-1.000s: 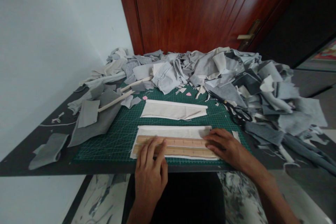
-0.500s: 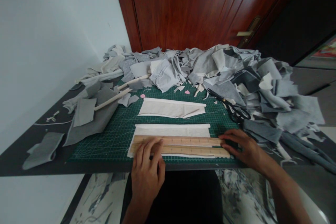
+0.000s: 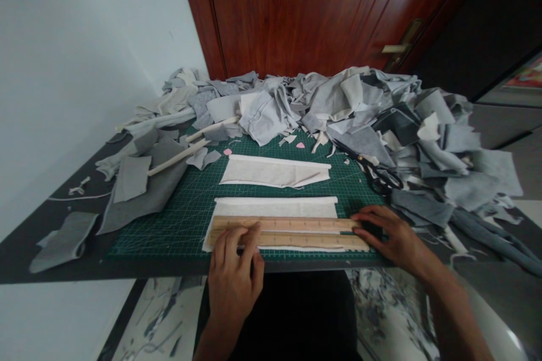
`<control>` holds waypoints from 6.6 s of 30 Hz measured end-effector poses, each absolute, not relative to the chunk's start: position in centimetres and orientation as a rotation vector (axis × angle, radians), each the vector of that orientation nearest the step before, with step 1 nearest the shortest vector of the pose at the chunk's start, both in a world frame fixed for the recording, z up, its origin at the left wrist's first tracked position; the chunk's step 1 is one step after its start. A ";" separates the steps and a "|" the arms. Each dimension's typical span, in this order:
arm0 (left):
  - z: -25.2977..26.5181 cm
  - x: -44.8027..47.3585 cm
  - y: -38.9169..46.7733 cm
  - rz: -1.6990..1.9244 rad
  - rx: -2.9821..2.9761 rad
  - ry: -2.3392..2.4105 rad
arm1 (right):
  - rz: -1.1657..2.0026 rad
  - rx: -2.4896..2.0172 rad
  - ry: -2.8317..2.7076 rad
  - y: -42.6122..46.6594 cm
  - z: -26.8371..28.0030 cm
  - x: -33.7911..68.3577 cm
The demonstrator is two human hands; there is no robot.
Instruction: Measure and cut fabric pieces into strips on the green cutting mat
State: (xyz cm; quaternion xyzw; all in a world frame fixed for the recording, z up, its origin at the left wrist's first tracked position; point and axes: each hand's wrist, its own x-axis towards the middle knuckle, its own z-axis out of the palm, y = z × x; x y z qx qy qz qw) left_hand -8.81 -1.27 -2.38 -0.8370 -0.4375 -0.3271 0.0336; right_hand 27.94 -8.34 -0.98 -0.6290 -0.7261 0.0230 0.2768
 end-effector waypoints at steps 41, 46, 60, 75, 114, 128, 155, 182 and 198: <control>-2.2 -8.9 -1.6 -0.995 -2.639 -1.363 | 0.066 -1.691 -1.968 -8.3 -0.7 28.1; -2.2 -8.8 -1.6 -1.047 -2.665 -1.335 | 0.047 -1.665 -1.966 -8.3 -0.9 28.1; -2.0 -8.9 -1.6 -1.029 -2.681 -1.325 | 0.091 -1.718 -1.959 -8.4 -0.3 27.8; -2.6 -9.0 -1.7 -0.944 -2.661 -1.348 | 0.041 -1.751 -2.291 -3.1 6.0 24.0; -2.8 -9.2 -1.3 -0.854 -2.636 -1.259 | 0.384 -1.280 -2.317 20.3 6.3 5.3; -3.5 -9.1 -1.6 -0.900 -2.655 -1.333 | 0.425 -1.655 -1.754 1.9 4.3 13.6; -3.0 -9.2 -1.4 -0.898 -2.661 -1.322 | -0.029 -2.142 -1.136 -6.8 -0.6 18.5; -2.5 -9.3 -1.2 -0.911 -2.704 -1.276 | 0.011 -2.108 -1.200 -6.9 -0.6 18.4; -2.6 -9.2 -1.3 -0.863 -2.706 -1.280 | -0.025 -2.103 -1.258 -7.1 -0.7 18.6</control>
